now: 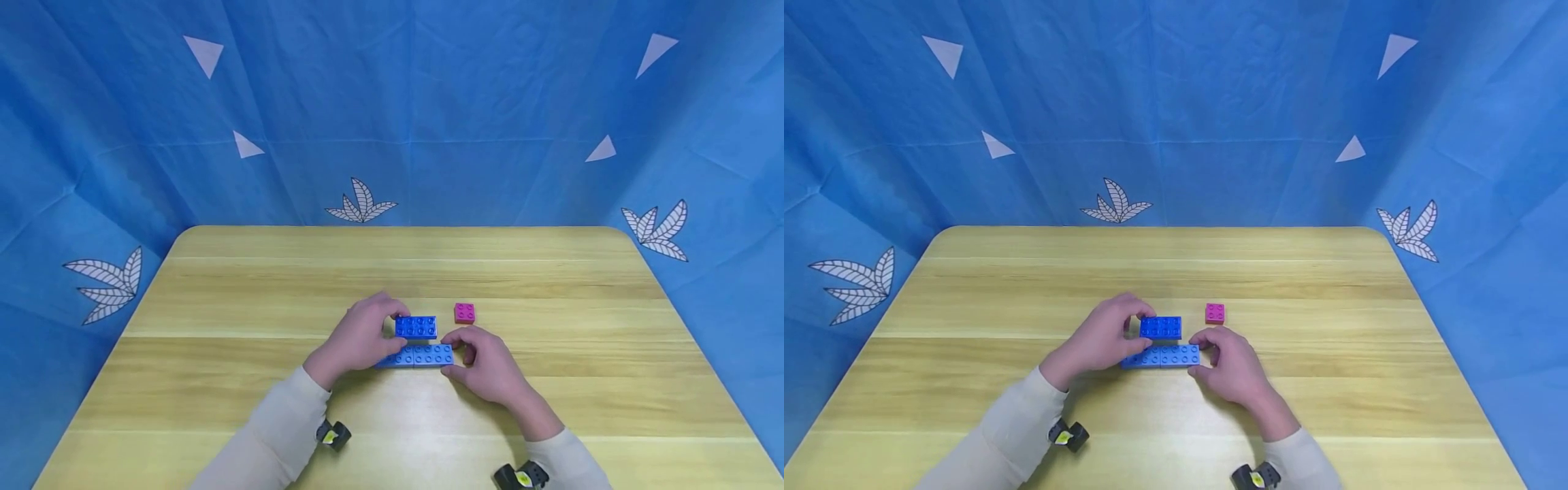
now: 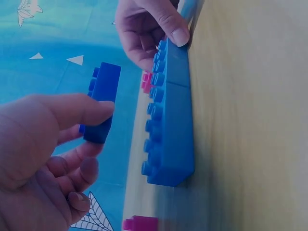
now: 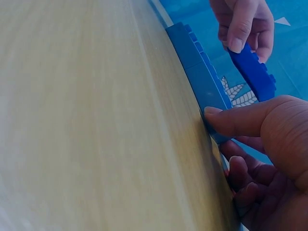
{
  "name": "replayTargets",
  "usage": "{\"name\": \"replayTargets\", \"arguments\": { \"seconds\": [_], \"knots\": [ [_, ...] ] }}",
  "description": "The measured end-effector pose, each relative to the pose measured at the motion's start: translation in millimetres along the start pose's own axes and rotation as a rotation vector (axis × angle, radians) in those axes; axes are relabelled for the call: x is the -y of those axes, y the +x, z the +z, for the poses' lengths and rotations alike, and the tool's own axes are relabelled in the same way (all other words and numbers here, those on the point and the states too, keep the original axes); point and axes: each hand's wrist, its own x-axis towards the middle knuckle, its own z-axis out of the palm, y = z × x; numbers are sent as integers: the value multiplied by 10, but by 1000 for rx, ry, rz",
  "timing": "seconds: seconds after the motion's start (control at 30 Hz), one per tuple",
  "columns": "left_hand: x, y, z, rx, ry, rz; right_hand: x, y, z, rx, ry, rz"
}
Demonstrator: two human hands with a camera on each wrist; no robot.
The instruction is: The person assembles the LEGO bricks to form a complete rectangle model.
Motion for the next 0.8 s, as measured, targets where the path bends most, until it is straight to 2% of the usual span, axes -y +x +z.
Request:
{"name": "replayTargets", "arguments": {
  "seconds": [0.53,0.8],
  "knots": [
    [-3,-179,105,25,-42,-17,2,6,-5,-9,27,-9],
    [13,-205,169,21,-7,-2,-7,0,-10,-13,23,-14]
  ]
}}
